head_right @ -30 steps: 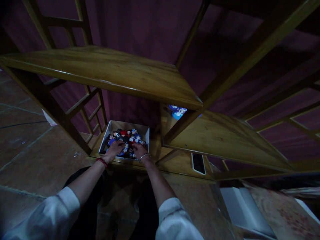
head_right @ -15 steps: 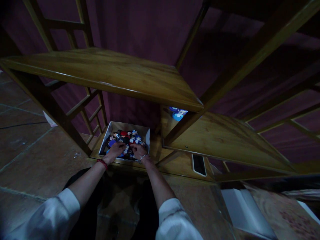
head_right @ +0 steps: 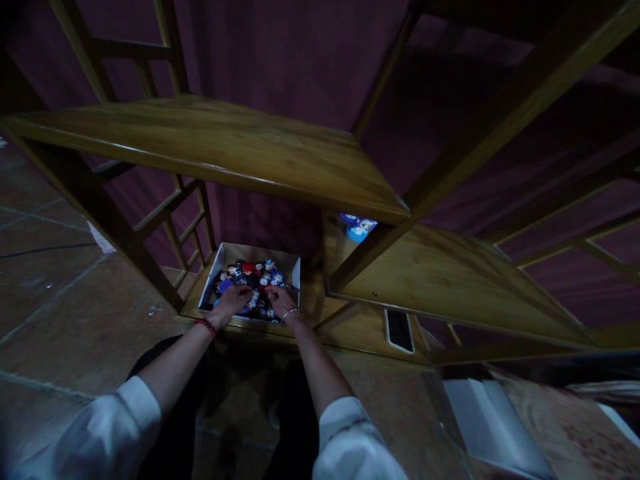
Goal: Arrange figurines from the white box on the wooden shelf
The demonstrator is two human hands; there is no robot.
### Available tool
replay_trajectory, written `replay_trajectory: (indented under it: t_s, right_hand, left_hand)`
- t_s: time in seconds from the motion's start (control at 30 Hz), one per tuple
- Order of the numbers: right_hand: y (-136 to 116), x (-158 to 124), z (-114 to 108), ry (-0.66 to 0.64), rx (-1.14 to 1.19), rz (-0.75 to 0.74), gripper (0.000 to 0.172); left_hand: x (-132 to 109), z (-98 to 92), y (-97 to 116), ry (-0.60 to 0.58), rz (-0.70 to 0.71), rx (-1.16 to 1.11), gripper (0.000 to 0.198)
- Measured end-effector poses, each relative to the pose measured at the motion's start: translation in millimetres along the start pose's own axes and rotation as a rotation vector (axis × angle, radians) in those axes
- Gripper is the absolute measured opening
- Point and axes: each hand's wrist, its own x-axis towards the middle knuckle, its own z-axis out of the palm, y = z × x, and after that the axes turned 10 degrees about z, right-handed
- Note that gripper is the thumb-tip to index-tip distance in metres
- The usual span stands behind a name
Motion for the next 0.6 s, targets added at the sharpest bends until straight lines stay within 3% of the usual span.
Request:
replay_trajectory:
  t_s: [0.33, 0.6]
  right_hand:
    - [3, -5, -4, 0.024, 0.111, 0.099, 0.026]
    - [-2, -15, -14, -0.031, -0.019, 0.095, 0.025]
  left_hand:
    - [-1, -1.2, 2, -0.026, -0.066, -0.064, 0.025]
    - [2, -1.5, -3, -0.015, -0.057, -0.02, 0.022]
